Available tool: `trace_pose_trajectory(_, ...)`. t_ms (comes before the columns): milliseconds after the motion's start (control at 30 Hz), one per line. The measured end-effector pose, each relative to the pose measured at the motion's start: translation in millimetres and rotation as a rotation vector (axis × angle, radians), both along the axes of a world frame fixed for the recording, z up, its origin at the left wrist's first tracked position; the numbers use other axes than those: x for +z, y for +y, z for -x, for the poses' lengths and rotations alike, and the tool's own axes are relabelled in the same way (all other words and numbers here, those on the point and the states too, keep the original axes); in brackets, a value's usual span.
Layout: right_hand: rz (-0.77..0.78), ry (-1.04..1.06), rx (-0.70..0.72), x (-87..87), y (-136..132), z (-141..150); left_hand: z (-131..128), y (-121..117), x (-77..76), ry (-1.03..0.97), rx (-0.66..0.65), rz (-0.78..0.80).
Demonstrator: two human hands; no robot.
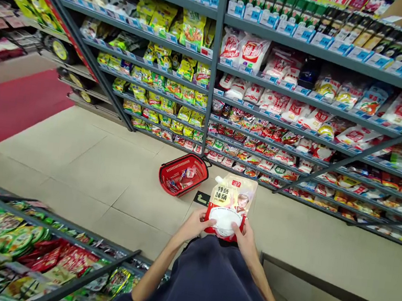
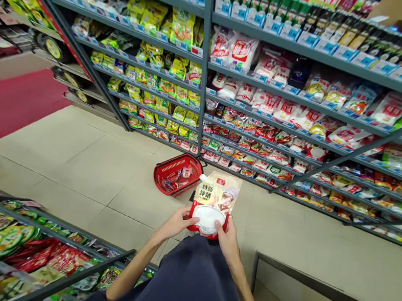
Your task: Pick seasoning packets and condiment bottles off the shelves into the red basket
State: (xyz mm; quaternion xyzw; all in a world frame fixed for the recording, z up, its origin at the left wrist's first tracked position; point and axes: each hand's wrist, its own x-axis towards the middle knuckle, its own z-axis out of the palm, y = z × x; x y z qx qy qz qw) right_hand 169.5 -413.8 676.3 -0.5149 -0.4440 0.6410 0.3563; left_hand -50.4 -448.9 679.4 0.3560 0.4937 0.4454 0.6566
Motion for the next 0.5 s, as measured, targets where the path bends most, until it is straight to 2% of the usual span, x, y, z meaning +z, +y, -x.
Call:
trace_pose_trajectory(267, -0.019, -0.059, 0.090, -9.5, -20.5, 6.0, 8.1, -26.7, -1.4, -0.006, 0.015, 0.081)
trace_pose_trajectory(500, 0.000, -0.111, 0.047, -15.4, -40.7, 12.6, 14.2, -42.6, -6.7, -0.029, -0.002, 0.116)
